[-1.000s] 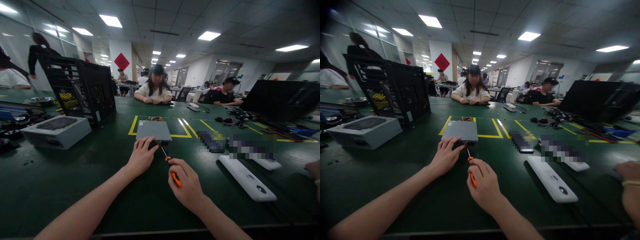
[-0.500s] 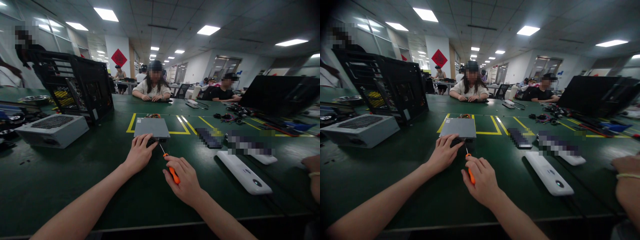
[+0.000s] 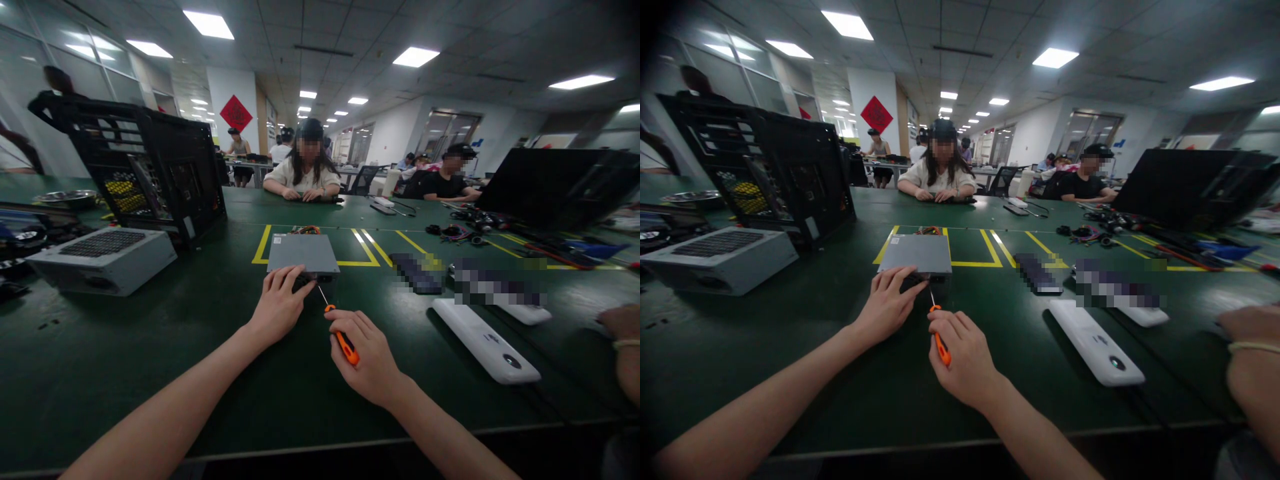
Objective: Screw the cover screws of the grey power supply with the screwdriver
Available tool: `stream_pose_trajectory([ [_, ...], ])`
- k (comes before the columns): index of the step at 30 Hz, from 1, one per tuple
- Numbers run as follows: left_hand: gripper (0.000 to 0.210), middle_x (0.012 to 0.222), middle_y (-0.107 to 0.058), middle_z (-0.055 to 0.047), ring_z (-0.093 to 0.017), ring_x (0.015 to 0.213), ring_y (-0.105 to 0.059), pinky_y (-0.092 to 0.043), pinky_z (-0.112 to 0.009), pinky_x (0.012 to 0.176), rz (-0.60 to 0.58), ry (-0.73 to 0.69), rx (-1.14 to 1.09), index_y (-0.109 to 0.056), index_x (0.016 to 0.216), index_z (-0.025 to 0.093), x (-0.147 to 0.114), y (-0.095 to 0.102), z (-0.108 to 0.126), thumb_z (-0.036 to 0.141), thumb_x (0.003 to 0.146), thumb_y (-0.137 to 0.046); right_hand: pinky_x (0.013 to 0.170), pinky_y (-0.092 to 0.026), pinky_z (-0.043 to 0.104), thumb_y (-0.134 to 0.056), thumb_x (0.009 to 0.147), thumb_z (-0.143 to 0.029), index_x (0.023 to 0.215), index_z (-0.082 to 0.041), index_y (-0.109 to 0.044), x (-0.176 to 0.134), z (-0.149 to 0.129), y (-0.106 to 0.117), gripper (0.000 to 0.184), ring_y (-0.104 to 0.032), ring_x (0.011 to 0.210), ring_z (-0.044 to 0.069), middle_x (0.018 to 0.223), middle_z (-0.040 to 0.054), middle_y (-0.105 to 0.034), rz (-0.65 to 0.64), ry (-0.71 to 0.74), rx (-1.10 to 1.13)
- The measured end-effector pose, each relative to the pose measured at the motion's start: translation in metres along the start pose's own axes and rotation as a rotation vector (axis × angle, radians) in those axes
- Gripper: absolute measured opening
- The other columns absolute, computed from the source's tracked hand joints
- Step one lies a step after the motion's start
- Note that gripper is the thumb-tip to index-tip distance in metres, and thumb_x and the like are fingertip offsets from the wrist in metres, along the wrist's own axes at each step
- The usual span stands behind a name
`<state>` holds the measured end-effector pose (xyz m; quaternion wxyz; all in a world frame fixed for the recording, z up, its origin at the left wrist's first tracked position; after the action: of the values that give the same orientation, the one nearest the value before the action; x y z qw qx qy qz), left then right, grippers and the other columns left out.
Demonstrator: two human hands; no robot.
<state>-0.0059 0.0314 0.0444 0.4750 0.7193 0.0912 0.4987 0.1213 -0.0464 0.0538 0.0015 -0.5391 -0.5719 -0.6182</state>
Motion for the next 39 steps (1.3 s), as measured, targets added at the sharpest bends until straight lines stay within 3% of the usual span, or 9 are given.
stream_pose_trajectory([
  [6, 0.039, 0.132, -0.041, -0.01, -0.028, 0.121, -0.033, -0.03, -0.047, 0.098, -0.005, -0.001, -0.003, -0.056, 0.116, 0.026, 0.0, 0.001, 0.001, 0.014, 0.08, -0.048, 0.073, -0.051, 0.033, -0.052, 0.08, -0.018, 0.096, -0.019, -0.043, -0.004, 0.01, 0.004, 0.018, -0.056, 0.091, 0.018, 0.1, 0.0098, -0.054, 0.115, -0.11, 0.045],
  [10, 0.036, 0.13, -0.042, -0.01, -0.028, 0.12, -0.034, -0.031, -0.047, 0.097, 0.015, -0.002, -0.024, -0.058, 0.112, 0.025, 0.0, 0.003, 0.001, 0.014, 0.08, -0.048, 0.073, -0.049, 0.034, -0.05, 0.078, -0.009, 0.085, -0.019, -0.048, -0.004, 0.003, 0.001, 0.013, -0.057, 0.085, 0.017, 0.096, 0.0072, -0.059, 0.056, 0.0, -0.039],
  [14, 0.036, 0.132, -0.04, -0.01, -0.028, 0.121, -0.032, -0.031, -0.048, 0.097, -0.002, -0.001, -0.019, -0.058, 0.113, 0.025, 0.0, 0.001, 0.001, 0.014, 0.081, -0.046, 0.075, -0.049, 0.037, -0.055, 0.079, -0.018, 0.084, -0.02, -0.051, -0.002, -0.003, 0.001, 0.007, -0.057, 0.086, 0.019, 0.095, 0.0063, -0.062, 0.007, 0.051, -0.035],
  [18, 0.036, 0.132, -0.041, -0.01, -0.028, 0.121, -0.033, -0.03, -0.048, 0.097, 0.006, 0.001, -0.029, -0.058, 0.113, 0.025, 0.0, 0.001, 0.0, 0.014, 0.081, -0.046, 0.069, -0.053, 0.034, -0.053, 0.081, -0.025, 0.1, -0.019, -0.044, -0.004, 0.006, 0.003, 0.022, -0.057, 0.092, 0.019, 0.105, 0.0111, -0.055, 0.083, -0.069, 0.034],
  [20, 0.035, 0.132, -0.041, -0.009, -0.028, 0.121, -0.033, -0.03, -0.048, 0.098, 0.004, -0.001, -0.029, -0.058, 0.113, 0.024, 0.0, 0.001, 0.0, 0.015, 0.081, -0.046, 0.064, -0.053, 0.03, -0.052, 0.081, -0.022, 0.099, -0.019, -0.042, -0.006, 0.009, 0.004, 0.021, -0.057, 0.09, 0.018, 0.104, 0.0111, -0.052, 0.133, -0.101, 0.05],
  [26, 0.035, 0.131, -0.041, -0.01, -0.028, 0.12, -0.033, -0.031, -0.047, 0.097, 0.011, 0.006, -0.038, -0.058, 0.112, 0.024, 0.0, 0.001, 0.0, 0.015, 0.081, -0.047, 0.071, -0.051, 0.033, -0.056, 0.079, -0.019, 0.086, -0.02, -0.052, -0.005, -0.006, 0.005, 0.008, -0.056, 0.086, 0.018, 0.1, 0.0087, -0.052, 0.104, 0.076, -0.064],
  [31, 0.035, 0.131, -0.042, -0.01, -0.028, 0.119, -0.034, -0.031, -0.047, 0.096, 0.021, 0.001, -0.037, -0.059, 0.112, 0.024, 0.0, 0.001, 0.0, 0.015, 0.081, -0.046, 0.066, -0.053, 0.031, -0.053, 0.081, -0.025, 0.103, -0.019, -0.045, -0.007, -0.002, 0.007, 0.024, -0.056, 0.088, 0.018, 0.098, 0.0101, -0.053, 0.182, 0.044, -0.081],
  [39, 0.036, 0.131, -0.041, -0.01, -0.028, 0.121, -0.032, -0.03, -0.047, 0.097, 0.005, -0.003, -0.019, -0.057, 0.113, 0.024, 0.0, 0.0, 0.0, 0.015, 0.08, -0.047, 0.073, -0.052, 0.037, -0.05, 0.076, -0.007, 0.093, -0.02, -0.053, -0.005, -0.019, 0.009, 0.021, -0.051, 0.092, 0.021, 0.102, 0.0121, -0.051, 0.212, 0.201, -0.349],
])
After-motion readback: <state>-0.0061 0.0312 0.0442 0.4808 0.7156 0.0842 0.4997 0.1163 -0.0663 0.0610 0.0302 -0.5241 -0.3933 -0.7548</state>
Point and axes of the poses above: each hand's wrist, its own x-axis towards the middle knuckle, its own y-axis out of the back of the hand, z = x × y, the point moved 6 cm from there along x, towards the middle knuckle
